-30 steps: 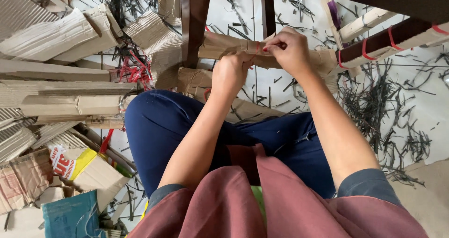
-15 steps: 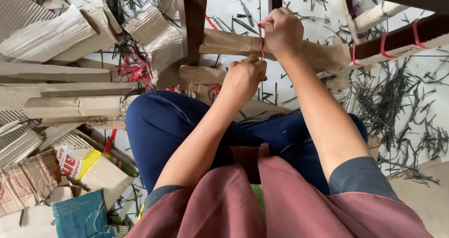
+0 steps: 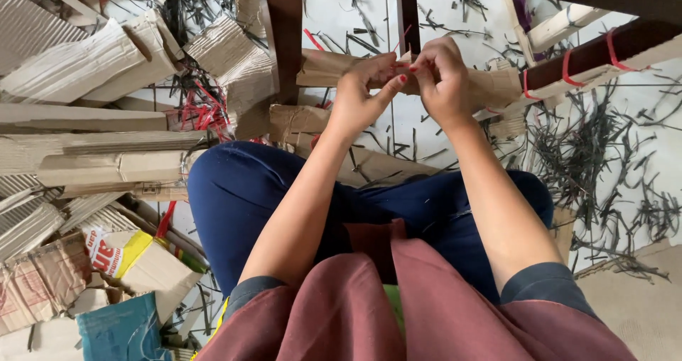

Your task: Wrapping the legs of a wooden chair with cardboard and securing it with red plastic string for protection.

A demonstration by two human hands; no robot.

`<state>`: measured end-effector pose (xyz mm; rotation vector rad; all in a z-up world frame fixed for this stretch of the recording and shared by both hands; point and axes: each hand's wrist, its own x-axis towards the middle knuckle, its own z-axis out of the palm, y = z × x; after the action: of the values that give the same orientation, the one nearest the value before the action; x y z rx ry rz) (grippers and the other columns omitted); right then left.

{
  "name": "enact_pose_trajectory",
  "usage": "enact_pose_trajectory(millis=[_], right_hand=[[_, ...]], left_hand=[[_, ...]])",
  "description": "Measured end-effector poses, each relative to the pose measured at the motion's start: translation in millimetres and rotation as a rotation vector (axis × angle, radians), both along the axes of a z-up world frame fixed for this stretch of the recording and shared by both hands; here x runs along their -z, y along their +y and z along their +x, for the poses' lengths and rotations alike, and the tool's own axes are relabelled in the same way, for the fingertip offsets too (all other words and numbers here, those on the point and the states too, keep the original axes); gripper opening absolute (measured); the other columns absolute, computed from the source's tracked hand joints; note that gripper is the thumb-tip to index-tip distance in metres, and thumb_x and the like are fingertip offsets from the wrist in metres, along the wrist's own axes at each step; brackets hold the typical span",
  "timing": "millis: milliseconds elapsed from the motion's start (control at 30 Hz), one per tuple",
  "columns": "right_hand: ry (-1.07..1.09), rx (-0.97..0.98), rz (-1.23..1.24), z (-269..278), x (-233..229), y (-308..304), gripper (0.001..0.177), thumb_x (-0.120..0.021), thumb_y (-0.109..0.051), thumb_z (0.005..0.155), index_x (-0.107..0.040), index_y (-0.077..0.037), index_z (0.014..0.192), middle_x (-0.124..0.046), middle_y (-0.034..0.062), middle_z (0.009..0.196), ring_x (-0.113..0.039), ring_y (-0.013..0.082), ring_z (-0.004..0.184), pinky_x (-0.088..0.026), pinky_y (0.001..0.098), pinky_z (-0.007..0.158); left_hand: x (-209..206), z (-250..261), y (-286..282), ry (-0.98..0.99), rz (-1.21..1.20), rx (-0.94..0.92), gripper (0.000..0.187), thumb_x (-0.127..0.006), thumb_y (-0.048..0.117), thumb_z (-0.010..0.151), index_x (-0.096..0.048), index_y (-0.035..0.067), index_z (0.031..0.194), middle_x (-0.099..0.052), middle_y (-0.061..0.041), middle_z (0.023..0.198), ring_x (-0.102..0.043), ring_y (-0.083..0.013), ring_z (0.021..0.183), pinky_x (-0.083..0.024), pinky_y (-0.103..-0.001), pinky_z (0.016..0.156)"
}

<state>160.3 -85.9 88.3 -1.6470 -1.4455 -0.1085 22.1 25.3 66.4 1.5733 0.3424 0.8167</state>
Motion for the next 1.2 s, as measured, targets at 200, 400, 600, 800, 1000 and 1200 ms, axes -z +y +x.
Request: enact_pose_trajectory(millis=[200,400,600,800,1000,1200], right_hand=[[-0.007,-0.071,-0.013,-14.9,-10.2,7.5,0.009,-0.070,0.004,0.102,-0.061,0.005,0.101,-0.067,0.0137,0.118,-0.053,0.0180,0.071,-0.046,0.0308,0.065],[0.295,-0.119,-0.208,2.5,-0.2,11.5,0.038,-0.063,0.021,0.090,-0.056,0.006,0.125,-0.069,0.0163,0.106,-0.070,0.0216,0.095,-0.060,0.0288,0.086],[-0.089,0.107,-0.047,2.8,14.3,11.6,0.017,-0.080,0.006,0.090,-0.077,-0.011,0.093,-0.074,0.0044,0.081,-0.073,0.0239,0.069,-0.058,0.0318,0.055],[-0.447,0.106,0.032,-3.3,36.7,16.3,0.018,-0.066,0.002,0.098,-0.074,-0.012,0.091,-0.064,0.0017,0.082,-0.068,0.0250,0.075,-0.058,0.0321,0.064],[-0.643,0.119,0.011,-8.9,29.8,18.7,0.020,-0.060,-0.007,0.103,-0.071,-0.015,0.089,-0.054,-0.0011,0.077,-0.064,0.0216,0.072,-0.055,0.0306,0.063],[-0.331,0.011,-0.248,-23.2,-7.9,14.0,0.007,-0.062,0.004,0.090,-0.065,0.003,0.096,-0.064,0.0159,0.090,-0.062,0.0347,0.071,-0.046,0.0422,0.061]], left_hand=[[-8.1,-0.2,-8.6,0.016,0.317,-0.182,0.022,-0.061,-0.005,0.086,-0.071,0.000,0.104,-0.076,-0.015,0.098,-0.071,-0.0305,0.083,-0.057,-0.038,0.078],[-5.3,-2.3,-6.8,0.095,0.289,-0.187,0.017,-0.055,-0.001,0.093,-0.063,0.001,0.108,-0.071,-0.016,0.090,-0.068,-0.0318,0.078,-0.054,-0.041,0.072],[9.8,3.5,2.4,0.087,0.362,-0.268,0.016,-0.056,0.015,0.104,-0.069,0.017,0.113,-0.068,-0.012,0.113,-0.073,-0.0394,0.091,-0.063,-0.044,0.080],[15.0,6.0,4.1,0.084,0.314,-0.302,0.017,-0.055,0.012,0.103,-0.066,0.018,0.113,-0.068,-0.013,0.092,-0.072,-0.0416,0.079,-0.064,-0.046,0.070],[15.7,5.7,4.1,0.102,0.219,-0.297,0.019,-0.053,0.010,0.102,-0.068,0.016,0.112,-0.073,-0.012,0.076,-0.074,-0.0352,0.067,-0.063,-0.039,0.059],[3.3,-0.7,5.4,-0.022,0.089,-0.081,0.056,-0.065,-0.012,0.079,-0.053,0.006,0.131,-0.057,-0.012,0.118,-0.068,-0.0138,0.082,-0.063,-0.028,0.074]])
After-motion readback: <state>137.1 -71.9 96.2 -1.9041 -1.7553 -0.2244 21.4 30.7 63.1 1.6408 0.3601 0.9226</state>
